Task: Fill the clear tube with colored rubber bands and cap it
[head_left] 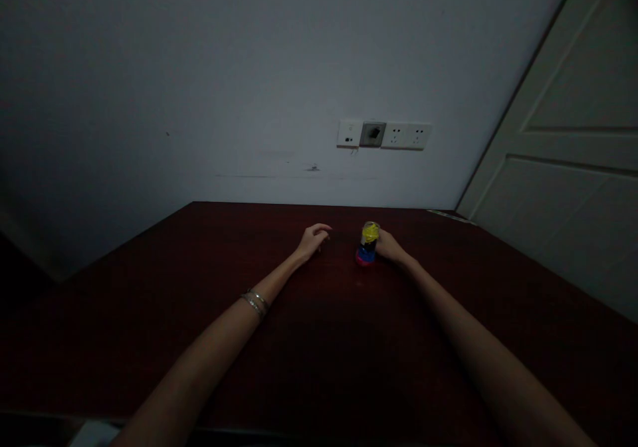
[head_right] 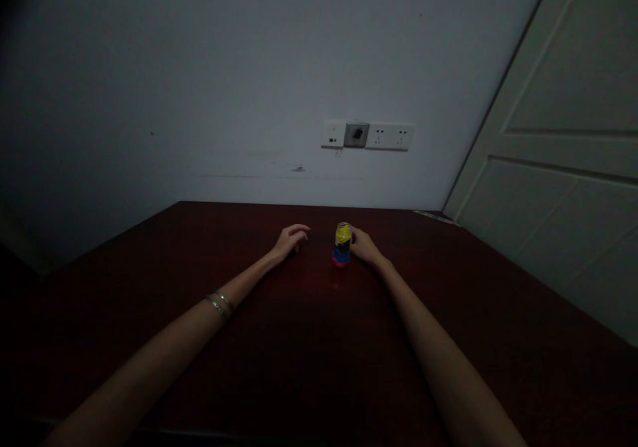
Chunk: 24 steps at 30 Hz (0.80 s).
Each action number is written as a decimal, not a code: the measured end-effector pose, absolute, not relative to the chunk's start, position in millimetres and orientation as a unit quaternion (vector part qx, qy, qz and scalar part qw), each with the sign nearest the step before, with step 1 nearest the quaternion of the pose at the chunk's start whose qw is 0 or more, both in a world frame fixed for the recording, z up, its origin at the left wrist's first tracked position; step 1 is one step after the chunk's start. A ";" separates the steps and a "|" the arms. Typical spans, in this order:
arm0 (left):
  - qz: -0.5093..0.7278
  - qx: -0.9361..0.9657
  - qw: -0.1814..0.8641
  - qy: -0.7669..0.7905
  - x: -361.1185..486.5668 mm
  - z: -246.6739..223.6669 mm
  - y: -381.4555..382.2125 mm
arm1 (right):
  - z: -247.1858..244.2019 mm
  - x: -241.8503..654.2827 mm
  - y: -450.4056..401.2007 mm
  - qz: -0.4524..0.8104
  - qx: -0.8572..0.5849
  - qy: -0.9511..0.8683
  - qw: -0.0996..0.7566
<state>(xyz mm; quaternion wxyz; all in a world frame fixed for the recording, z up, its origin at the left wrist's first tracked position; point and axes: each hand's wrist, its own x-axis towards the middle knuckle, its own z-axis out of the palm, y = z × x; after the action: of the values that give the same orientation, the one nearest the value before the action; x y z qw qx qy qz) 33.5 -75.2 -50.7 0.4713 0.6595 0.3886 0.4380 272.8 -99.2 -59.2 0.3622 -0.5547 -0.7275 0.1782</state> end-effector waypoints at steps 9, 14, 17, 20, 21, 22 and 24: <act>0.356 0.735 0.544 0.192 91.3 -31.5 -110.4 | -47.3 271.2 -91.8 0.189 -0.562 -0.644 0.483; 0.405 0.709 0.528 0.232 104.5 -46.6 -109.5 | -10.3 273.0 -92.8 0.276 -0.556 -0.591 0.514; 0.411 0.675 0.561 0.244 100.2 -48.9 -103.8 | 17.0 274.6 -99.9 0.325 -0.532 -0.620 0.476; 0.413 0.673 0.555 0.260 92.2 -42.2 -100.4 | 42.0 271.1 -110.9 0.337 -0.484 -0.683 0.431; 0.414 0.677 0.550 0.261 89.0 -38.8 -99.5 | 49.2 268.4 -115.4 0.333 -0.470 -0.704 0.415; 0.413 0.680 0.549 0.258 85.5 -35.2 -98.4 | 55.7 265.0 -120.2 0.325 -0.456 -0.723 0.405; 0.402 0.684 0.559 0.243 77.6 -28.4 -95.6 | 66.0 257.6 -129.9 0.299 -0.443 -0.750 0.389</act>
<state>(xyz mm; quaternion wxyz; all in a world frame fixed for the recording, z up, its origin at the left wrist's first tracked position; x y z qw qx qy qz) 77.6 -95.6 -28.4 0.5587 0.6836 0.2433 0.4016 257.6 -129.9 66.0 0.3891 -0.4433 -0.7500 0.2994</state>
